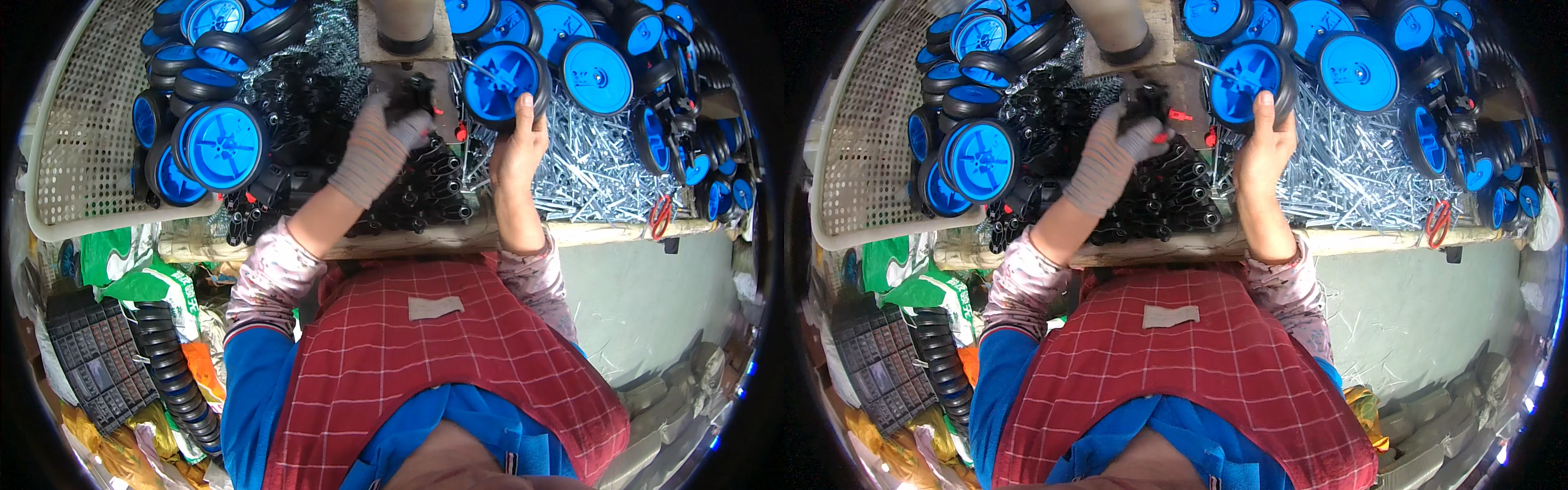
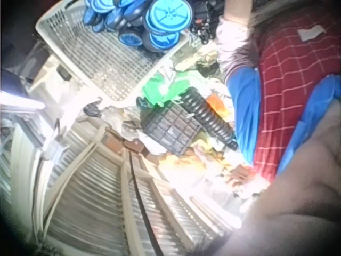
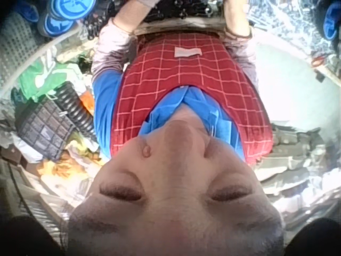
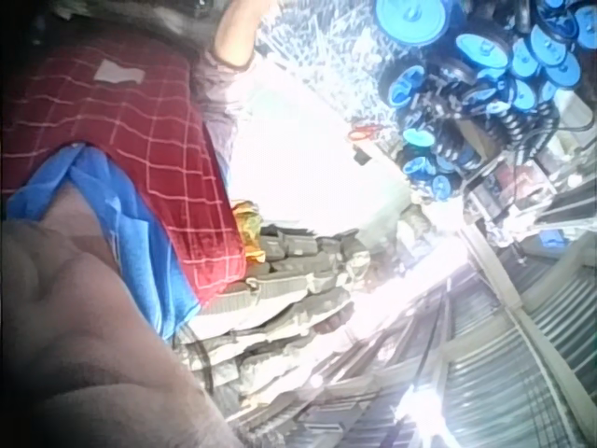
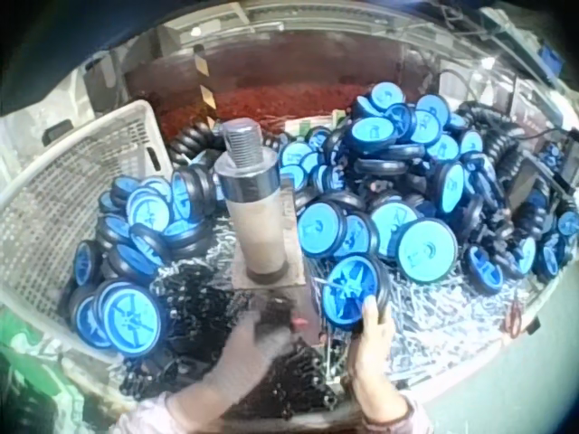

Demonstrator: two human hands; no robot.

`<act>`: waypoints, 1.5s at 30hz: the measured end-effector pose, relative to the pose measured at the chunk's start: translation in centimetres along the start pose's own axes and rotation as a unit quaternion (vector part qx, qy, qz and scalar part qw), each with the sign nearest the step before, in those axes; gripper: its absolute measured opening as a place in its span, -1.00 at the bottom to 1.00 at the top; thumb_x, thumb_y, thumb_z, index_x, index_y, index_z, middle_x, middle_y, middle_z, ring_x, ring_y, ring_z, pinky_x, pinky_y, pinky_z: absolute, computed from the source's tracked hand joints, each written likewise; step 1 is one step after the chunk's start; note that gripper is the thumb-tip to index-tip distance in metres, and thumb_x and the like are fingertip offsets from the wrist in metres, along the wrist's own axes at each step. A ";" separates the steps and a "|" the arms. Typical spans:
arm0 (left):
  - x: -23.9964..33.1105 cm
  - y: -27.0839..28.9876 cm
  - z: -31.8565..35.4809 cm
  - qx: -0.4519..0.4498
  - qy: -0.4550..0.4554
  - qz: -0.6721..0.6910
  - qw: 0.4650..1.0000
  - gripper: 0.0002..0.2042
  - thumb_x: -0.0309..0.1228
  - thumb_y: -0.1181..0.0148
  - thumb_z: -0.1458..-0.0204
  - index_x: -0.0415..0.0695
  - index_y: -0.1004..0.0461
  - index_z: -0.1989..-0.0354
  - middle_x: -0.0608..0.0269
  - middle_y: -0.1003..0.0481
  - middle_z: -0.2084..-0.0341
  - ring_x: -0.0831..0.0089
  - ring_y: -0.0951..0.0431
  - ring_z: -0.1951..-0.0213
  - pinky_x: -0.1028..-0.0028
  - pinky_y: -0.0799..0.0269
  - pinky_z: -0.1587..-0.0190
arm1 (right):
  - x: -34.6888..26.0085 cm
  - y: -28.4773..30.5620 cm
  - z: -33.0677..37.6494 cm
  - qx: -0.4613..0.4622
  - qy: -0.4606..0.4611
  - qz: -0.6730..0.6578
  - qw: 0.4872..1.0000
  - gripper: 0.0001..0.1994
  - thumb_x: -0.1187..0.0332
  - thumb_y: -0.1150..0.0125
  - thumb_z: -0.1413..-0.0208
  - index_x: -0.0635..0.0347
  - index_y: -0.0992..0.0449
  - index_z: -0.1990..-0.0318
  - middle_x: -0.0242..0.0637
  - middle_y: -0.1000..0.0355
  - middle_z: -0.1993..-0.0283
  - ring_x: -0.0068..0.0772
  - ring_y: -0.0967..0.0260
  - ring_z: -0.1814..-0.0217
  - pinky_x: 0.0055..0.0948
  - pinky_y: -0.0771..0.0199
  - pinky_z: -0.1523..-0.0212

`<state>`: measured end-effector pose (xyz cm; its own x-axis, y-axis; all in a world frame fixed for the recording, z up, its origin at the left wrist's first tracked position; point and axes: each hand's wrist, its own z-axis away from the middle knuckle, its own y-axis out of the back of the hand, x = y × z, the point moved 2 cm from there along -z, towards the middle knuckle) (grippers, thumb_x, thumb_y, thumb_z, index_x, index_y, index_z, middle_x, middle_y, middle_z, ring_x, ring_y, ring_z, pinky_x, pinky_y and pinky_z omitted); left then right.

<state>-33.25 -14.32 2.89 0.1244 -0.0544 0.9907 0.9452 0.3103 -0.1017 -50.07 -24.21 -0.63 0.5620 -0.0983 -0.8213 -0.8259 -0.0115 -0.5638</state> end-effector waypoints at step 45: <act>7.4 16.9 12.9 0.143 -0.182 -0.798 0.556 -0.64 -0.47 -0.21 0.07 -0.13 -0.46 0.02 0.01 -0.47 0.04 0.01 -0.44 -0.06 0.08 -0.34 -0.15 | -14.6 0.8 -19.4 -0.285 -0.006 0.031 0.958 -0.44 -0.06 0.07 -0.36 0.31 -0.32 -0.18 -0.11 -0.34 -0.27 -0.28 -0.29 -0.30 -0.21 -0.26 -0.28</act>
<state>-20.23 2.80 9.64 -0.9227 -0.2982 -0.2444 -0.3300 0.2830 0.9006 -59.79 -42.11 12.61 0.5081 -0.1049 -0.8549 -0.7472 -0.5475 -0.3769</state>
